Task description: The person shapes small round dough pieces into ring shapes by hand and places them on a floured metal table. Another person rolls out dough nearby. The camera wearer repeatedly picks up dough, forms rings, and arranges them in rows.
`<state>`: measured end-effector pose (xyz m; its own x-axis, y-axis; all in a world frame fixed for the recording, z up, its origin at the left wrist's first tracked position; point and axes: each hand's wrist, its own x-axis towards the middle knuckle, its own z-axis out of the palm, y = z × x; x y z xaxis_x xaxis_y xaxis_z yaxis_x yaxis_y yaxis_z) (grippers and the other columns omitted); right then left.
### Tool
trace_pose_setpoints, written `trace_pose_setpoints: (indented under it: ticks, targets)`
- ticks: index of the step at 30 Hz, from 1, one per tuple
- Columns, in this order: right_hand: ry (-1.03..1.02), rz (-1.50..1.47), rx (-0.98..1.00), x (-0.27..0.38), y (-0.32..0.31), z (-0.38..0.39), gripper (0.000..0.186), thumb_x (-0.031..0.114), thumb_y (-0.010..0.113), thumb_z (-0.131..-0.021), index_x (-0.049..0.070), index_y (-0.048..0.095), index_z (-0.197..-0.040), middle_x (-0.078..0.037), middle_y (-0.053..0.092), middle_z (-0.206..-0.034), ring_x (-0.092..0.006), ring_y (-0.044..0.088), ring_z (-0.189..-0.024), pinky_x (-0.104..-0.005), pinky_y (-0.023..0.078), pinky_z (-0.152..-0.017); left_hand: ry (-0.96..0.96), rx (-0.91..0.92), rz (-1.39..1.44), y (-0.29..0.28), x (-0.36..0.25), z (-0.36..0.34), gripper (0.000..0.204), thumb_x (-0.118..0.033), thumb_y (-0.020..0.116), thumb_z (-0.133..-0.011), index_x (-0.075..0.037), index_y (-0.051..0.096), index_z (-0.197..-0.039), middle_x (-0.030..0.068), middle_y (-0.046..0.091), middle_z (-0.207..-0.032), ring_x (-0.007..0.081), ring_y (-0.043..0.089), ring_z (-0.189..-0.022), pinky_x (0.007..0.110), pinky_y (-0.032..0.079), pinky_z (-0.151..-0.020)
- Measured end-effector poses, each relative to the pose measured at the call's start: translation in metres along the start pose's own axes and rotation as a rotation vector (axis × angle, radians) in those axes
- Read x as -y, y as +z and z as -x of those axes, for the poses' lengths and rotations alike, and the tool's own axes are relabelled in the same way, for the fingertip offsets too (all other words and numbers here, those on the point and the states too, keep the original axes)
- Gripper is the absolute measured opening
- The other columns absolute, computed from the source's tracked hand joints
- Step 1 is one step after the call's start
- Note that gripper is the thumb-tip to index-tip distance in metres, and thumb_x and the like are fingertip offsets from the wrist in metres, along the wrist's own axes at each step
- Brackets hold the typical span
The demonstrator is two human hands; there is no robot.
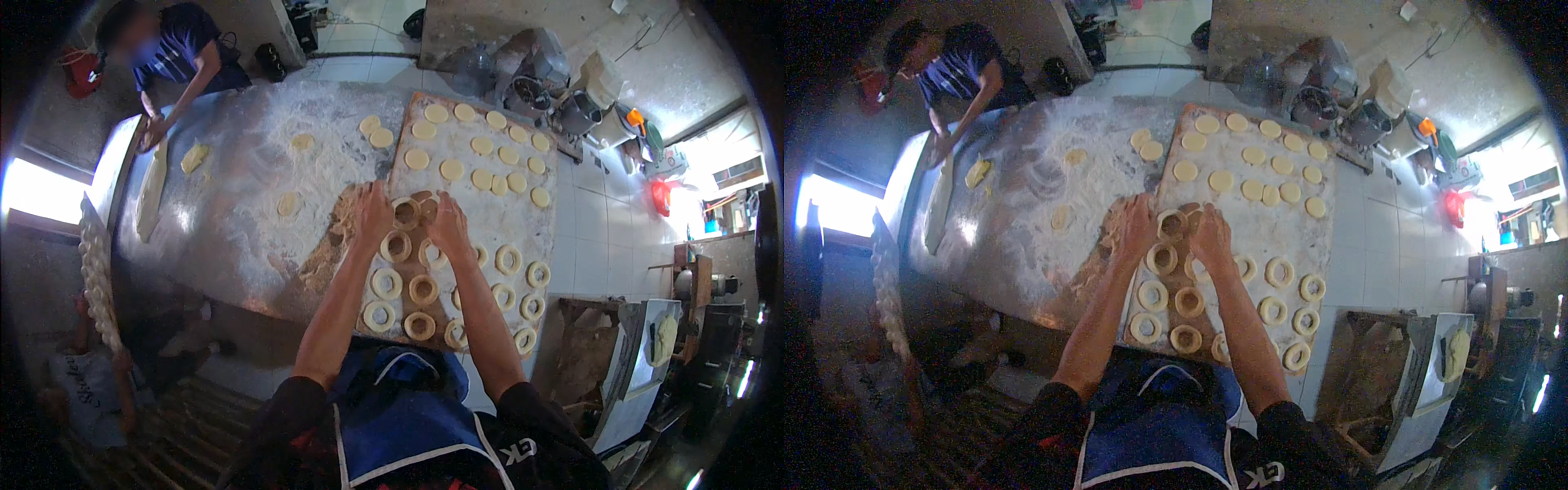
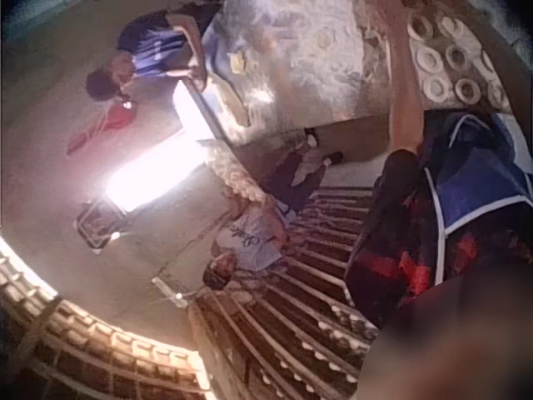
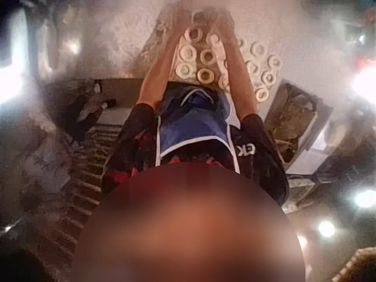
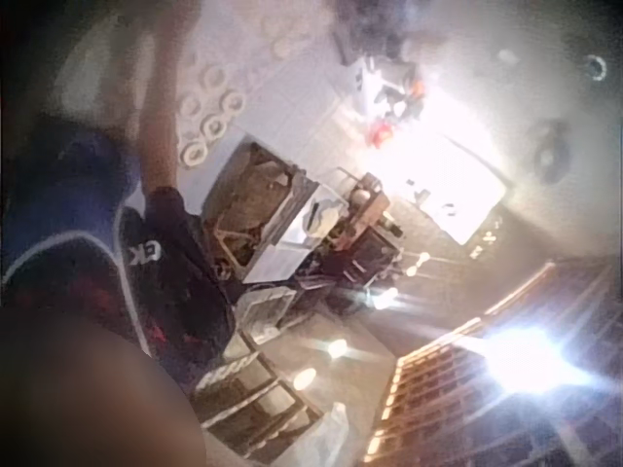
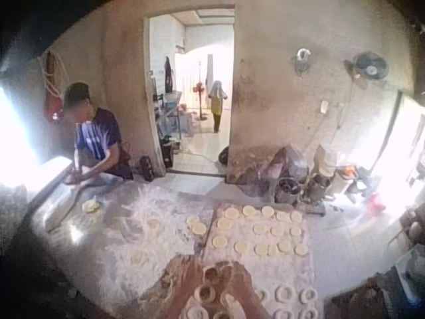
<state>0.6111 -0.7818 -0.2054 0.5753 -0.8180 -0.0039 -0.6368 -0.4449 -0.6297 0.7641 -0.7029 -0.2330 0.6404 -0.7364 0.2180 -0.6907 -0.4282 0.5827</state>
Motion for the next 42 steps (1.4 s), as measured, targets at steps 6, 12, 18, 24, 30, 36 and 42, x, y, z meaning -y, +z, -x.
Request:
trace_pose_setpoints:
  ticks: [6,12,18,24,30,36,42]
  targets:
    - [-0.322,0.33,-0.252,-0.048,0.013,-0.075,0.038,0.007,0.057,-0.087,-0.004,0.048,-0.122,-0.03,0.051,-0.125,-0.0458,0.049,-0.117,-0.0531,0.039,-0.102,0.143,0.243,0.211,-0.02,0.005,0.001,0.024,-0.017,0.066,-0.082,-0.007,0.067,-0.105,0.0176,0.065,-0.101,0.0369,0.06,-0.101,0.047,0.048,-0.084]
    - [-0.1,0.326,0.021,-0.05,-0.021,-0.104,0.029,0.018,0.069,-0.078,0.001,0.066,-0.102,-0.02,0.065,-0.11,-0.0369,0.06,-0.104,-0.0482,0.047,-0.09,0.091,0.097,0.314,-0.028,0.011,0.012,0.026,-0.017,0.07,-0.08,-0.005,0.066,-0.103,0.0168,0.065,-0.096,0.035,0.061,-0.098,0.048,0.048,-0.083]
    - [-0.21,-0.177,0.137,0.002,0.008,-0.084,0.029,0.023,0.081,-0.069,0.004,0.07,-0.088,-0.016,0.07,-0.085,-0.0324,0.067,-0.072,-0.0389,0.053,-0.065,0.099,-0.142,0.474,-0.064,0.068,0.03,0.017,-0.002,0.067,-0.082,-0.003,0.061,-0.097,0.0153,0.06,-0.094,0.032,0.06,-0.089,0.041,0.047,-0.077]
    - [-0.357,0.092,0.074,0.094,0.111,-0.057,0.024,0.008,0.08,-0.067,0.001,0.064,-0.083,-0.015,0.067,-0.089,-0.0331,0.066,-0.073,-0.0419,0.053,-0.067,-0.028,-0.248,0.526,-0.102,0.116,0.028,0.013,0.001,0.063,-0.084,-0.001,0.058,-0.096,0.0152,0.059,-0.087,0.0287,0.06,-0.081,0.039,0.048,-0.073]
    - [-0.029,-0.315,0.275,0.125,0.093,-0.032,0.027,0.005,0.077,-0.07,0.001,0.059,-0.088,-0.011,0.067,-0.084,-0.0222,0.065,-0.072,-0.0349,0.051,-0.066,-0.264,-0.008,0.552,-0.101,0.123,0.036,0.018,-0.004,0.061,-0.088,0.001,0.063,-0.106,0.0124,0.067,-0.092,0.0228,0.065,-0.081,0.034,0.051,-0.074]
    - [0.06,-0.774,0.07,0.145,0.111,0.011,0.035,0.0,0.074,-0.075,0.001,0.053,-0.103,-0.01,0.067,-0.085,-0.0132,0.064,-0.076,-0.0299,0.052,-0.067,-0.474,0.197,1.388,-0.115,0.122,0.036,0.018,-0.012,0.061,-0.094,0.003,0.067,-0.103,0.0078,0.068,-0.094,0.0131,0.064,-0.088,0.031,0.053,-0.076]
    - [0.031,-0.729,-0.027,0.164,0.118,0.022,0.048,-0.001,0.074,-0.074,0.001,0.047,-0.113,-0.015,0.068,-0.088,-0.0185,0.066,-0.079,-0.0333,0.054,-0.07,-0.22,0.191,1.426,-0.13,0.124,0.032,0.024,-0.011,0.066,-0.092,-0.003,0.058,-0.114,0.0054,0.061,-0.105,0.0151,0.059,-0.096,0.031,0.05,-0.08]
